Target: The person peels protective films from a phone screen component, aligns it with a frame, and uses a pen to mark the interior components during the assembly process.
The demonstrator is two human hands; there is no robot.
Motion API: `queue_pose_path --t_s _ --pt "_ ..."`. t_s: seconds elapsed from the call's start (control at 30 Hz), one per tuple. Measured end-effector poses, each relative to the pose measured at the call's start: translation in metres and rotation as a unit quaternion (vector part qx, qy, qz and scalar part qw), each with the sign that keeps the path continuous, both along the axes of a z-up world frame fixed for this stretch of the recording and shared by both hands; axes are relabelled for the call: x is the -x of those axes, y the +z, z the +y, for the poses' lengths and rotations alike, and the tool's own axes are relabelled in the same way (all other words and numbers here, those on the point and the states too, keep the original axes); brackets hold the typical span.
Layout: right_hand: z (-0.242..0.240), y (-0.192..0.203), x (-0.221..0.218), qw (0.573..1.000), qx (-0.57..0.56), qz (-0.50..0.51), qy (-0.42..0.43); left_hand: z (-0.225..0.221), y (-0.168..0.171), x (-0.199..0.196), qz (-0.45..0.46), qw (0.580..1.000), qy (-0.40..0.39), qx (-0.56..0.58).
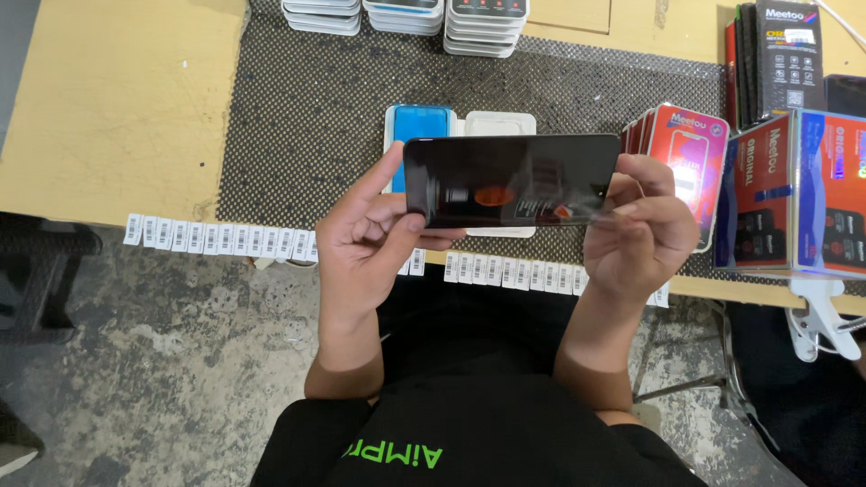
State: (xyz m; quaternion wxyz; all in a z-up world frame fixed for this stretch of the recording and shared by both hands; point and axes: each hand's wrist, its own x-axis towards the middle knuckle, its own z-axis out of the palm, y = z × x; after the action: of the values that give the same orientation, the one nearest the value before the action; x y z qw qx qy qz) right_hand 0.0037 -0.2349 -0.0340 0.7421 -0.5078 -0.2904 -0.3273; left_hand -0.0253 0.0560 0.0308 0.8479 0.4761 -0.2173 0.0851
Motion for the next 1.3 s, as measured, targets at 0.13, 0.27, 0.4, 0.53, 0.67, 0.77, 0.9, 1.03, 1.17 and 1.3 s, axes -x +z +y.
queue_pose_path --t_s 0.13,0.27,0.4,0.53,0.67,0.77,0.9,1.03,1.17,1.3 --pt "0.009 0.012 0.004 1.0 -0.014 0.015 0.012 0.005 -0.005 0.0 -0.007 1.0 -0.007 -0.004" --pt "0.022 0.033 0.018 0.996 -0.035 0.067 0.04 0.009 0.014 0.009 -0.001 0.994 -0.017 -0.108" --pt "0.011 0.015 0.019 0.995 -0.046 0.082 0.026 0.01 0.015 0.011 0.014 0.995 -0.036 -0.094" --pt "0.019 0.033 0.018 0.998 0.044 0.043 -0.024 0.011 0.016 0.009 0.014 0.994 -0.045 -0.102" --pt "0.019 0.038 0.018 0.997 0.065 0.035 -0.026 0.014 0.013 0.006 0.036 0.993 -0.084 -0.073" --pt "0.018 0.039 0.022 0.995 0.081 0.041 -0.044 0.018 0.015 0.002 0.065 0.988 -0.129 -0.061" --pt "0.011 0.036 0.025 0.994 0.097 0.039 -0.022 0.021 0.01 -0.004 0.105 0.966 -0.237 -0.009" --pt "0.004 0.026 0.02 0.993 0.108 0.04 -0.034 0.016 -0.006 -0.013 0.096 0.95 -0.296 0.021" --pt "-0.012 0.007 0.008 0.996 0.092 0.0 0.0 0.006 -0.012 -0.018 0.076 0.944 -0.295 0.125" --pt "-0.015 0.003 0.006 0.996 0.085 -0.007 0.022 0.003 -0.021 -0.024 0.086 0.937 -0.308 0.142"
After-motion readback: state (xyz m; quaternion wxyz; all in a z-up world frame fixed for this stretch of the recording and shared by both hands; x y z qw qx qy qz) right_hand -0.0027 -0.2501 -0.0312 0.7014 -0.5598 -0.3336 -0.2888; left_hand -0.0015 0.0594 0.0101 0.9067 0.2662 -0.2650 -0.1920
